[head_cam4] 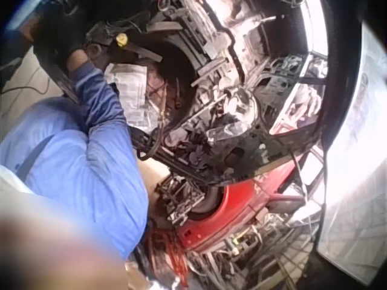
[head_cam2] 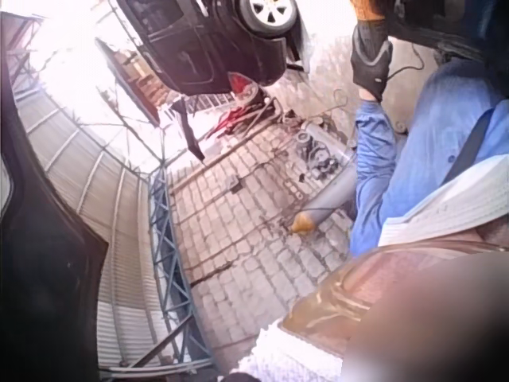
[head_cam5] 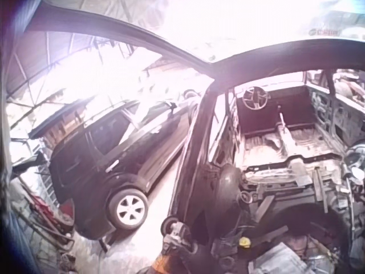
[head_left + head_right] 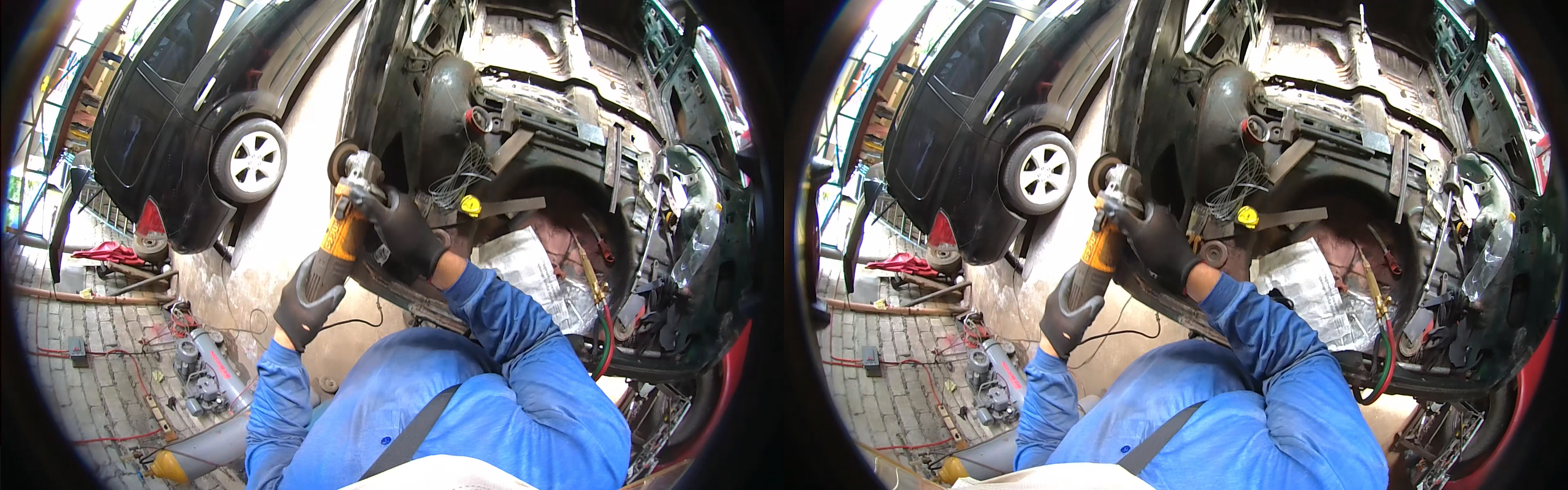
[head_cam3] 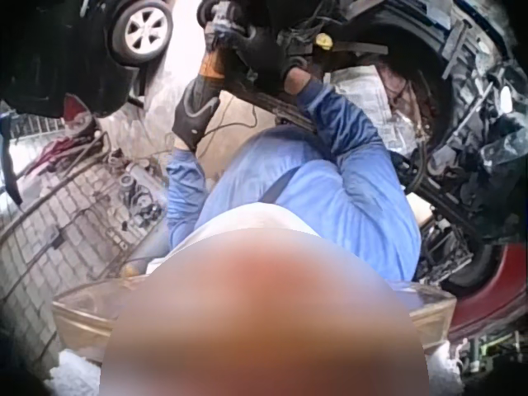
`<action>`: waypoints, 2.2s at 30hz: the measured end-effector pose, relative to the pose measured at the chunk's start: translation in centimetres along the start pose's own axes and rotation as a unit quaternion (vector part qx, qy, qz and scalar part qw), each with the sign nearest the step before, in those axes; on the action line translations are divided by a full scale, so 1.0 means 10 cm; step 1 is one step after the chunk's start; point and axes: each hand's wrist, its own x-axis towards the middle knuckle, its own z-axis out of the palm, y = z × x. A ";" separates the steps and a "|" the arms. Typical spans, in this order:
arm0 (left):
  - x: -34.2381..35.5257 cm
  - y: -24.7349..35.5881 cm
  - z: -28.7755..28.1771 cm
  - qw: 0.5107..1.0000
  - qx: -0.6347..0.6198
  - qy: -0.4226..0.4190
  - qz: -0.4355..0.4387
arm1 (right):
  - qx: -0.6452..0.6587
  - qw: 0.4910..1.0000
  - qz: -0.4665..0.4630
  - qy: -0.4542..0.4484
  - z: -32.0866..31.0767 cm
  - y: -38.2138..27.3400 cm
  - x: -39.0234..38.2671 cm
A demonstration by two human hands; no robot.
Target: The person uses an angle grinder to remove paint and rust from the exterior surface of a car door. They move the grinder along the door panel, generating sparks as they work on different sections of the metal.
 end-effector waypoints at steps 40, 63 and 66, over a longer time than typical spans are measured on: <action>0.03 -0.07 0.48 0.996 0.056 0.015 0.061 | 0.085 0.996 -0.031 -0.012 -0.37 0.66 0.09; -0.10 0.03 0.54 0.996 0.073 -0.026 -0.043 | -0.042 0.996 -0.051 -0.060 -0.36 0.87 0.02; -0.03 0.10 0.52 0.998 0.063 -0.007 -0.016 | 0.040 0.985 -0.146 -0.086 -0.46 0.73 0.10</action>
